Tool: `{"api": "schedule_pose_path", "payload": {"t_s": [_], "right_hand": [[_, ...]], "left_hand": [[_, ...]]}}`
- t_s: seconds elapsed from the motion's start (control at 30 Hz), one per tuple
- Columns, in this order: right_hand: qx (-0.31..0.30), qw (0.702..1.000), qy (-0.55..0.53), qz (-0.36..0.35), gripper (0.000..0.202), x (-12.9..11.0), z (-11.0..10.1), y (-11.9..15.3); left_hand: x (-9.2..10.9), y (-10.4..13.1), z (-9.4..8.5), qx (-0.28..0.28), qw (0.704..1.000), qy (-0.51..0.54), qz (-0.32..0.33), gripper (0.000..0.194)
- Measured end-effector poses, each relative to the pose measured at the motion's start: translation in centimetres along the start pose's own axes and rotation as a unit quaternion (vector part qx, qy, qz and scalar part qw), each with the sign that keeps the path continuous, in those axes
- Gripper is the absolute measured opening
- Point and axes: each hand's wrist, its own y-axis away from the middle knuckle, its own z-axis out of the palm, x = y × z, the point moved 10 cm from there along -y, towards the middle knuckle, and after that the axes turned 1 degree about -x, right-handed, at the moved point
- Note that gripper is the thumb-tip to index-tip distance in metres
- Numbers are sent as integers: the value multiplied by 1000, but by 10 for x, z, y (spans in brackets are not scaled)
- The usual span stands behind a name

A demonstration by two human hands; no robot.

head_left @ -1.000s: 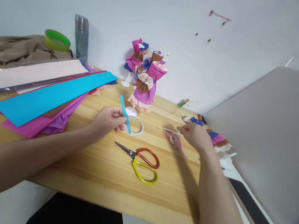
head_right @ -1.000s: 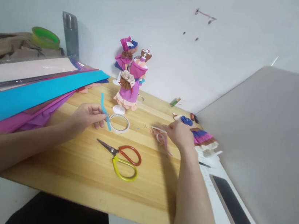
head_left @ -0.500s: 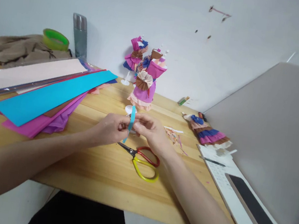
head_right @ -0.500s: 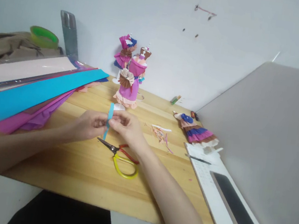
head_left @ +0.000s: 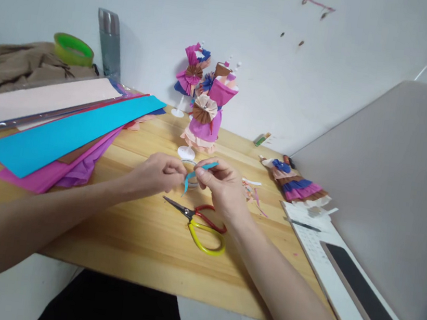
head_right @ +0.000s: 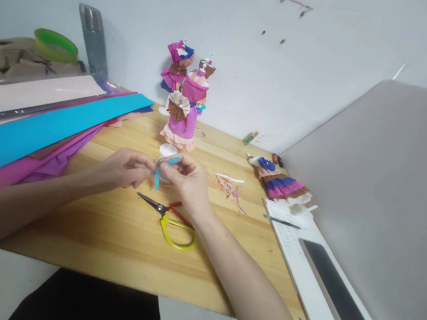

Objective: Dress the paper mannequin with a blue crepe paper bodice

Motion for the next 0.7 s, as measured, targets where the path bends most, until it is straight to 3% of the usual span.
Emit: {"api": "schedule_pose_path", "payload": {"t_s": [0.23, 0.33, 0.43, 0.5, 0.6, 0.7], "right_hand": [[34, 999, 9, -40, 25, -6, -11, 3], [34, 999, -24, -3, 27, 4, -11, 3], [25, 998, -44, 35, 30, 14, -7, 3], [23, 998, -49, 42, 30, 17, -6, 4], [19, 998, -54, 40, 28, 18, -4, 5], [14, 998, -56, 40, 28, 19, -4, 5]], "left_hand": [[-13, -5, -8, 17, 992, 101, -68, 24], [-8, -8, -10, 32, 992, 121, -21, 26], [1, -10, 2, -6, 982, 185, 31, 30], [2, -9, 11, -32, 975, 220, 29, 34], [-1, -7, 18, -48, 974, 221, -1, 26], [-4, -5, 13, -37, 983, 181, -11, 10]]}}
